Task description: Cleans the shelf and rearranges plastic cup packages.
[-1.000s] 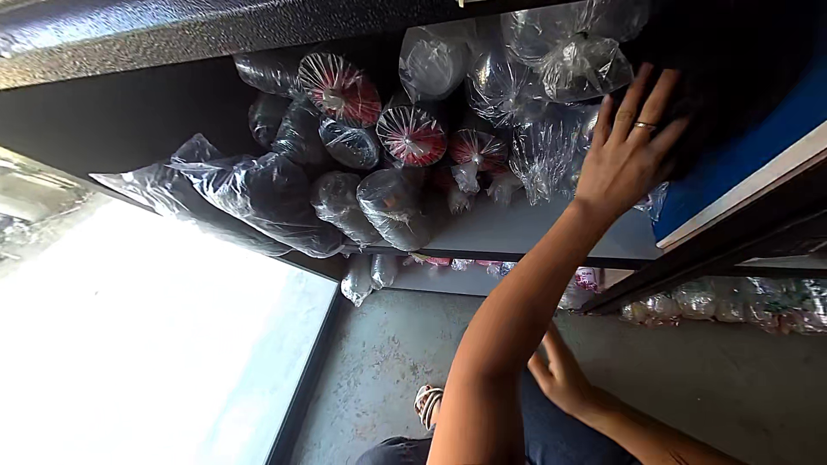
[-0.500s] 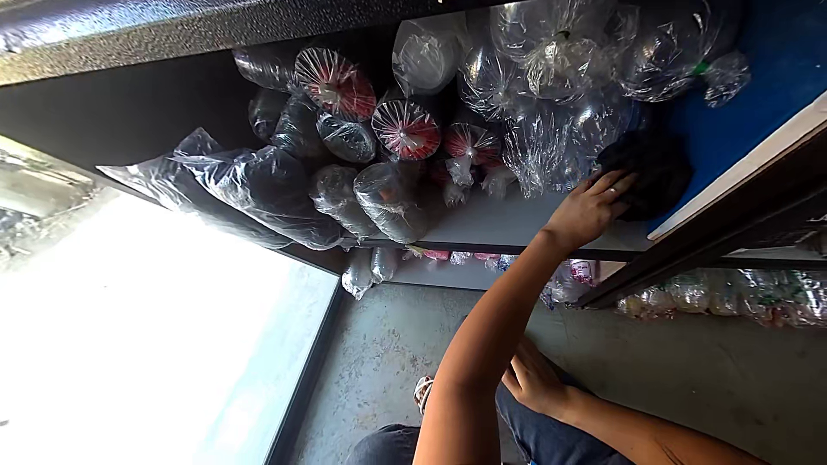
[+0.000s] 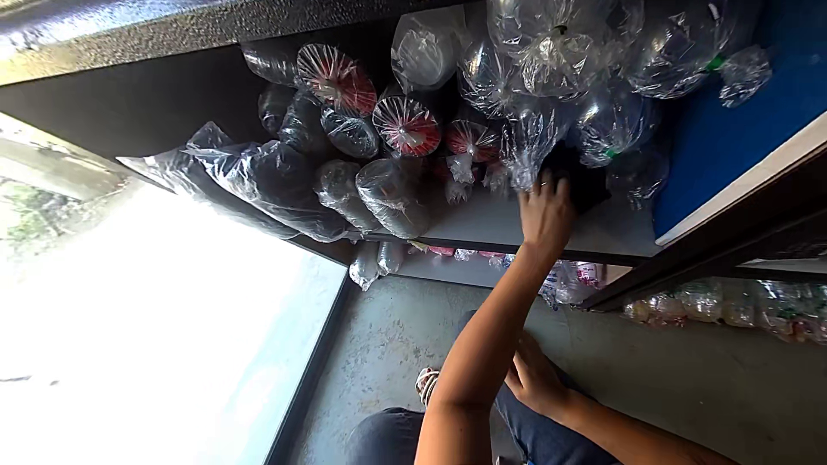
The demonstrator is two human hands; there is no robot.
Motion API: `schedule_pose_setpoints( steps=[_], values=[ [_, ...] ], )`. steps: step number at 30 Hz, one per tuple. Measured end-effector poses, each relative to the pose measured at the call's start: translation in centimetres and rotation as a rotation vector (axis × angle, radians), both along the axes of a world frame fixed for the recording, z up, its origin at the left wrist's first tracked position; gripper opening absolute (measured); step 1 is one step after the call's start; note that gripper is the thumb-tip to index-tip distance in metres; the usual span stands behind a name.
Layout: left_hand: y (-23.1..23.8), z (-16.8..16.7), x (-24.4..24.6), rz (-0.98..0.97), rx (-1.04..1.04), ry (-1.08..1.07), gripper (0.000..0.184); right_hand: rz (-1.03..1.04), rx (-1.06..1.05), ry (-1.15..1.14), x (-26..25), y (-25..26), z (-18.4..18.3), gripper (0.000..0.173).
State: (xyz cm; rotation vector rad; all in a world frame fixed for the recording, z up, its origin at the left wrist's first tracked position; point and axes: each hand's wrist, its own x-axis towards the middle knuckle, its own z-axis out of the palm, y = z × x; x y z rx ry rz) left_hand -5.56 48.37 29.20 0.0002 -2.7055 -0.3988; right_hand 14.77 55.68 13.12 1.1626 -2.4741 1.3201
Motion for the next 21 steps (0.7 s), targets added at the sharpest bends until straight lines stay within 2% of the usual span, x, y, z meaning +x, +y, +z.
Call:
schedule_pose_setpoints(
  steps=[2,5,8,11,13,15,16,19,21],
  values=[
    [-0.6,0.1,-1.8,-0.076,-0.056,-0.155,0.036,0.028,0.008,-0.003,0.1,-0.4,0.1,0.028],
    [-0.4,1.9,-4.1,-0.081,0.018,-0.342,0.046,0.055,0.014,-0.009,-0.2,-0.6,0.8,0.026],
    [0.9,4.2,-2.7,0.018,0.253,-0.496,0.047,0.039,0.029,-0.020,-0.1,-0.3,1.2,0.028],
    [2.1,5.6,0.6,-0.002,0.484,-0.409,0.046,0.016,0.035,-0.008,-0.2,-0.2,0.9,0.033],
    [3.9,5.4,2.0,-0.077,0.455,-0.175,0.042,0.024,0.064,-0.038,0.1,-0.1,1.8,0.035],
    [5.6,2.9,1.0,-0.186,0.300,0.089,0.037,0.049,0.123,-0.091,0.5,0.2,2.6,0.032],
    [5.8,1.6,0.1,-0.237,0.206,0.103,0.037,0.060,0.158,-0.122,0.5,0.2,3.0,0.031],
    [5.1,-0.7,-2.1,-0.333,0.015,-0.137,0.036,0.087,0.202,-0.204,0.3,0.3,3.4,0.034],
    [4.3,1.2,-1.9,-0.357,0.107,-0.266,0.035,0.076,0.097,-0.164,-0.4,0.5,3.2,0.030]
  ],
)
